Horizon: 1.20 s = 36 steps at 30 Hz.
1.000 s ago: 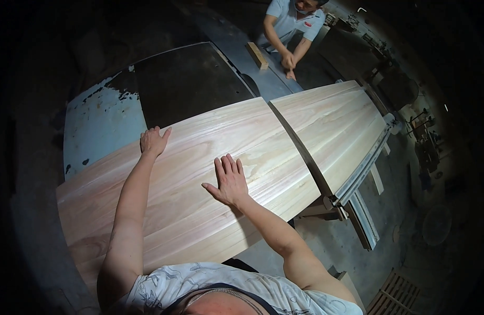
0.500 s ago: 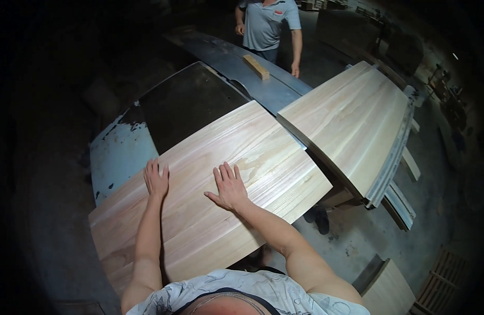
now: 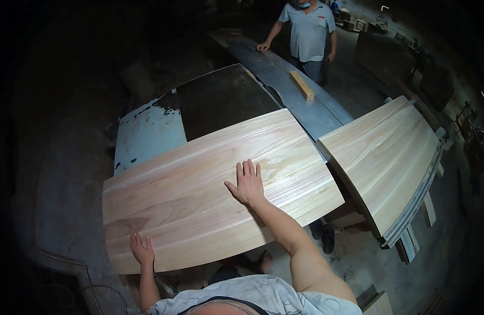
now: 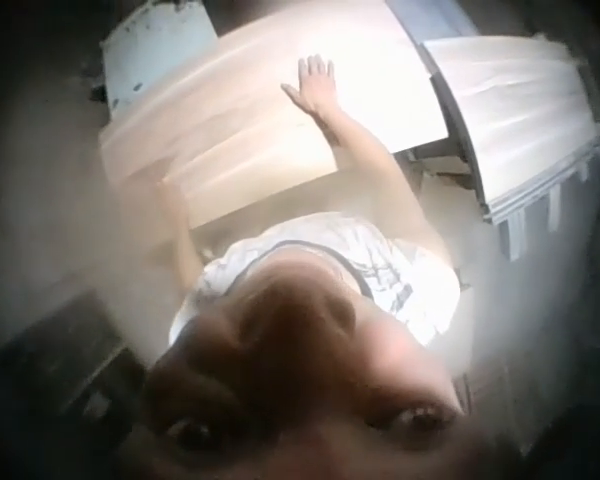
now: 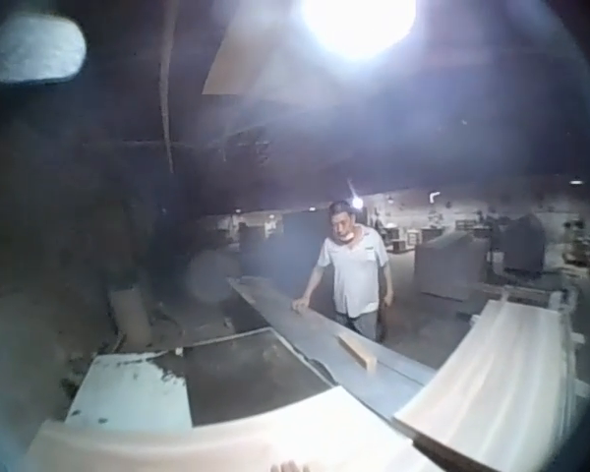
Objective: The person lifts cut wooden boards from a table saw and stacks them onto a pallet by hand. Then, the person works with a coworker to load another wooden board onto the sliding table saw and positions wooden blocks near the machine.
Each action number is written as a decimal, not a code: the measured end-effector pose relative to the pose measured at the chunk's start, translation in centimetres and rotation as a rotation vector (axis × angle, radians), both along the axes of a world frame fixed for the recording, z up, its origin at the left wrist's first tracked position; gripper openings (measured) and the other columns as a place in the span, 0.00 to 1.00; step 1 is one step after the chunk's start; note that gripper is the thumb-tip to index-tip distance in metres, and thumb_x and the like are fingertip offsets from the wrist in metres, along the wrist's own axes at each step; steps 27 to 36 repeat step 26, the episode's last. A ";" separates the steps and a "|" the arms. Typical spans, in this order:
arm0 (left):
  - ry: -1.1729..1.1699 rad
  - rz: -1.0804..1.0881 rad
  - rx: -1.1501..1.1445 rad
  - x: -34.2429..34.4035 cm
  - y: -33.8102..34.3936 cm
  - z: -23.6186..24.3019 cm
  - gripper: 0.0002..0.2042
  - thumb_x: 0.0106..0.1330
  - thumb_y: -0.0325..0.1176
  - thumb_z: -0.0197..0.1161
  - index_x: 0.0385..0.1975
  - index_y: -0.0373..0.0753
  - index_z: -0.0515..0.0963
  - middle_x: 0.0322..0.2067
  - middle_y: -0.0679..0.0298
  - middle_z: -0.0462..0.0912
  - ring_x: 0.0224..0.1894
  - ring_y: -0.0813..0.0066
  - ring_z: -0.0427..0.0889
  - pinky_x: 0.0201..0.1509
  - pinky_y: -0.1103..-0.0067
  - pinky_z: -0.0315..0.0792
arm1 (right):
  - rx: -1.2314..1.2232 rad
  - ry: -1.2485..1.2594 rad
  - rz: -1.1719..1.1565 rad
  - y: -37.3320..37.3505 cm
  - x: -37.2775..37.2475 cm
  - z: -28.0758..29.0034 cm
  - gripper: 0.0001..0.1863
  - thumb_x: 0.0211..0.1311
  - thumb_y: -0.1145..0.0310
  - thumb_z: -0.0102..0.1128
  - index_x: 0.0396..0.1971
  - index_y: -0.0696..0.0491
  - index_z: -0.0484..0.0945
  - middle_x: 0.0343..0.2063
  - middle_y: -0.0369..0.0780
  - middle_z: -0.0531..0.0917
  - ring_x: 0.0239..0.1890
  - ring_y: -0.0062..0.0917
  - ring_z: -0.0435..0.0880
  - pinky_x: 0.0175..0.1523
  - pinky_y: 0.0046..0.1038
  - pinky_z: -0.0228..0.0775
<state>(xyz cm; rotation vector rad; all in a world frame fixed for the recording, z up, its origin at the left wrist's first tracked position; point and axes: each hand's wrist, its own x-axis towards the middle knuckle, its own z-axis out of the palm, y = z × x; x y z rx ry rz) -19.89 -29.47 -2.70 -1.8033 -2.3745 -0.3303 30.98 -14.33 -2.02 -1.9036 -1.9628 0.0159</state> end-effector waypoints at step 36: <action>-0.469 -0.100 0.066 -27.9 0.0 3.6 0.25 0.66 0.42 0.71 0.60 0.35 0.79 0.58 0.49 0.82 0.63 0.61 0.80 0.78 0.61 0.56 | 0.003 -0.004 -0.177 -12.9 -21.9 -3.6 0.32 0.73 0.53 0.51 0.69 0.57 0.66 0.66 0.50 0.70 0.74 0.46 0.62 0.78 0.49 0.49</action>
